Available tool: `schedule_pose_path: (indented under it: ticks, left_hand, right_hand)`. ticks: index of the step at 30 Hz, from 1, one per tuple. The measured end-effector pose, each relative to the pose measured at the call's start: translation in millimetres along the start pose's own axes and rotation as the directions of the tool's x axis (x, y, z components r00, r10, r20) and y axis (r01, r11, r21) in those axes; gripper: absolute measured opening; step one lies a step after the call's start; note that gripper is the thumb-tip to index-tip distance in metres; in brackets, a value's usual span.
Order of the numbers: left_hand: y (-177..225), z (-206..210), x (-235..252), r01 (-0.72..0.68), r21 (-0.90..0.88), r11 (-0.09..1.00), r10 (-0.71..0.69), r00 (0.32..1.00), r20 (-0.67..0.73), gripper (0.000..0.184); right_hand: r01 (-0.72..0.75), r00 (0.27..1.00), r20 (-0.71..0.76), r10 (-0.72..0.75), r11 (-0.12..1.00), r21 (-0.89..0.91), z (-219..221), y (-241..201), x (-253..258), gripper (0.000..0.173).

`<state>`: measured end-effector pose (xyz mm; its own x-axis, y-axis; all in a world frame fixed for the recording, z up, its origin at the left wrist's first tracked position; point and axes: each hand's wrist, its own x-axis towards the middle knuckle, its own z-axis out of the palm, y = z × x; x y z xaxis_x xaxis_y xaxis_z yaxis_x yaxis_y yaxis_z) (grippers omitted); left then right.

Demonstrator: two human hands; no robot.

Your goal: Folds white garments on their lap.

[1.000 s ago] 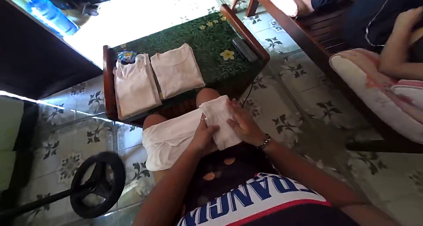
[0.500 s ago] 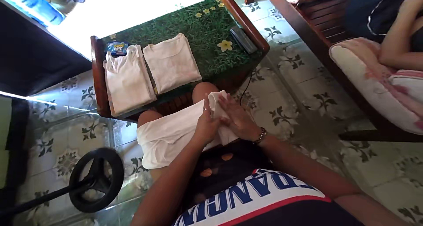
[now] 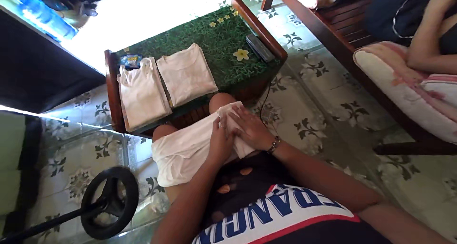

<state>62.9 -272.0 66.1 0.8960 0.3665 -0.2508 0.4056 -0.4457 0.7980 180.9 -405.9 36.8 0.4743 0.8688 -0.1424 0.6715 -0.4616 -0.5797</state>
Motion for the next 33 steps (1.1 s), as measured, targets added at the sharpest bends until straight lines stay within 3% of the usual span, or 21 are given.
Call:
schedule_pose_path:
  ticks: [10, 17, 21, 24, 28, 33]
  left_hand:
    - [16, -3, 0, 0.053, 0.025, 0.998, -0.053, 0.998, -0.018, 0.067]
    - [10, 4, -1, 0.052, 0.02, 0.998, -0.053, 0.999, 0.007, 0.071]
    - [9, 3, 0, 0.054, 0.019, 0.998, -0.055, 0.998, 0.03, 0.078]
    - [6, 6, 3, 0.028, 0.025, 0.999, -0.028, 1.0, 0.004, 0.077]
    - [7, 5, 4, 0.033, 0.02, 0.999, -0.033, 0.999, 0.01, 0.075]
    - [9, 6, 3, 0.069, 0.017, 0.997, -0.069, 0.998, -0.012, 0.075]
  right_hand:
    - [-0.133, 0.99, 0.044, 0.135, 0.99, -0.047, -26, -20, 42, 0.076]
    - [-0.091, 0.985, -0.157, 0.078, 0.992, -0.082, 2, -12, -7, 0.079]
    - [-0.045, 0.985, -0.173, 0.029, 0.995, -0.089, 14, -3, -35, 0.078]
    - [-0.069, 0.978, -0.201, 0.05, 0.993, -0.091, 16, -1, -27, 0.075]
    - [-0.191, 0.98, -0.069, 0.186, 0.979, -0.076, -6, -13, 10, 0.075]
    - [-0.235, 0.972, 0.006, 0.236, 0.969, -0.075, -21, -19, 48, 0.074]
